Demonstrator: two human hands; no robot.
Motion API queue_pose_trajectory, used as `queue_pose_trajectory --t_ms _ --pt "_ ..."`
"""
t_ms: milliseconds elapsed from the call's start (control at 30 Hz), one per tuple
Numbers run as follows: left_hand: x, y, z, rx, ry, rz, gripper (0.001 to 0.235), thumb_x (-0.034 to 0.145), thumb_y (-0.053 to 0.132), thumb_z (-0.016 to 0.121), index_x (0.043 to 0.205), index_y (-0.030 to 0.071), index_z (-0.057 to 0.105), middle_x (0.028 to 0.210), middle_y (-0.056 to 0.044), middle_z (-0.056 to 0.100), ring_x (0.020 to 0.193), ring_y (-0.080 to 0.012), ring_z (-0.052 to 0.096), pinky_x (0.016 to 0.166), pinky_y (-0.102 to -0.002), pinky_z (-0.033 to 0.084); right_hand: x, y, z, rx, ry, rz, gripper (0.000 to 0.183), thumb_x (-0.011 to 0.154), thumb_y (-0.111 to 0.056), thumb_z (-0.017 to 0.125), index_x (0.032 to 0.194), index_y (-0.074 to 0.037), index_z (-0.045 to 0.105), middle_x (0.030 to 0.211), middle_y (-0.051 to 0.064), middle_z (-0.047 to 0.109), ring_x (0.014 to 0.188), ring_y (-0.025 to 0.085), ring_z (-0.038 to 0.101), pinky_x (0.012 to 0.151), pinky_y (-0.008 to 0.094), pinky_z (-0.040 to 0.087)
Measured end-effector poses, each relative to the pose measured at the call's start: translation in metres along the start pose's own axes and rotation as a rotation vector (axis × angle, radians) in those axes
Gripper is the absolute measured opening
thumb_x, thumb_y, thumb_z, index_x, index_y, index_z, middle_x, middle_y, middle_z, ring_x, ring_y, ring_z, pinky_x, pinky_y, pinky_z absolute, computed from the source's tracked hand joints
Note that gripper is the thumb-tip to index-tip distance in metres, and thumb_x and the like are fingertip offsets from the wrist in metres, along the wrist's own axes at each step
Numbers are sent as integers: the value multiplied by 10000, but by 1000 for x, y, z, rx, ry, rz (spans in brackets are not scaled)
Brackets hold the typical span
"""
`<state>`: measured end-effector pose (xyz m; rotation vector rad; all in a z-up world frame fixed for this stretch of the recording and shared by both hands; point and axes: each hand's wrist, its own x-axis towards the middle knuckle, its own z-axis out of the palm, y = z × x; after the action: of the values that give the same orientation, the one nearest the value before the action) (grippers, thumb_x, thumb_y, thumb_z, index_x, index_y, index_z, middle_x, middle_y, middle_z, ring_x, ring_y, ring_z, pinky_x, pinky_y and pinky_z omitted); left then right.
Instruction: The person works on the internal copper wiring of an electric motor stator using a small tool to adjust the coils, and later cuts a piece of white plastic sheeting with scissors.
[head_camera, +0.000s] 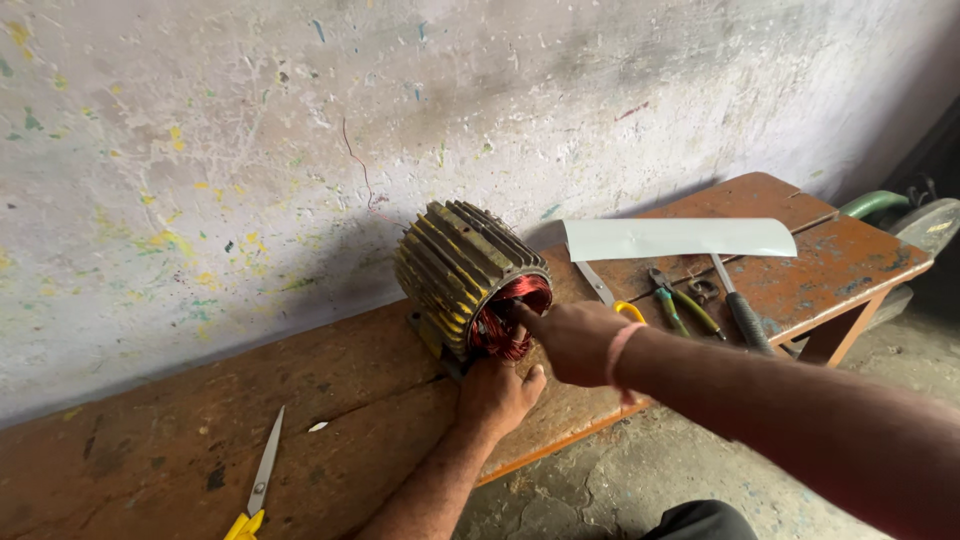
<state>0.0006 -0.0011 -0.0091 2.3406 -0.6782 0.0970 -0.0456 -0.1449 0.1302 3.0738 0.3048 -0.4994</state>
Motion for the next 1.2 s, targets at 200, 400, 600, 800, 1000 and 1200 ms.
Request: queue_pose_trajectory --t_ms 200,400,600,800,1000,1200 --pt "-1 -2 0 69 67 34 289 871 338 692 1064 126 732 906 -128 770 803 -325 742 743 -451 601 53 -21 2 -360 68 -167 263 1026 -263 578 1134 -77 731 918 110 748 747 207 705 614 372 596" --pt "-3 -4 -2 28 33 36 322 889 354 698 1078 94 708 843 -127 752 751 -312 737 714 -432 613 8 -12 16 -314 265 -179 656 920 -124 579 1496 100 359 855 172 734 746 269 731 610 398 602" --pt "-18 -22 3 -200 -33 60 333 833 304 712 1040 51 652 722 -99 716 633 -253 704 629 -399 596 -34 -9 17 -288 212 -139 854 854 -71 563 1600 30 160 684 114 640 560 212 644 549 387 522" --pt "-27 -22 7 -597 42 91 255 918 314 724 898 73 646 777 -45 725 684 -144 695 621 -342 607 -34 -6 8 -189 11 -16 747 983 -33 444 1650 -116 117 654 58 595 515 146 548 466 328 526" --pt "-14 -4 33 -1019 -2 -106 230 941 264 701 1015 57 633 745 -87 675 588 -146 585 512 -287 504 -56 -7 50 -270 28 -27 707 1027 -83 458 1637 10 113 639 62 629 512 152 564 506 333 499" --pt "1 25 56 -1194 390 -209 314 941 258 668 1039 -40 685 875 -90 743 736 -147 716 642 -295 616 -50 22 65 -201 268 -138 829 889 -81 577 1599 -10 155 683 127 652 538 260 636 513 435 536"
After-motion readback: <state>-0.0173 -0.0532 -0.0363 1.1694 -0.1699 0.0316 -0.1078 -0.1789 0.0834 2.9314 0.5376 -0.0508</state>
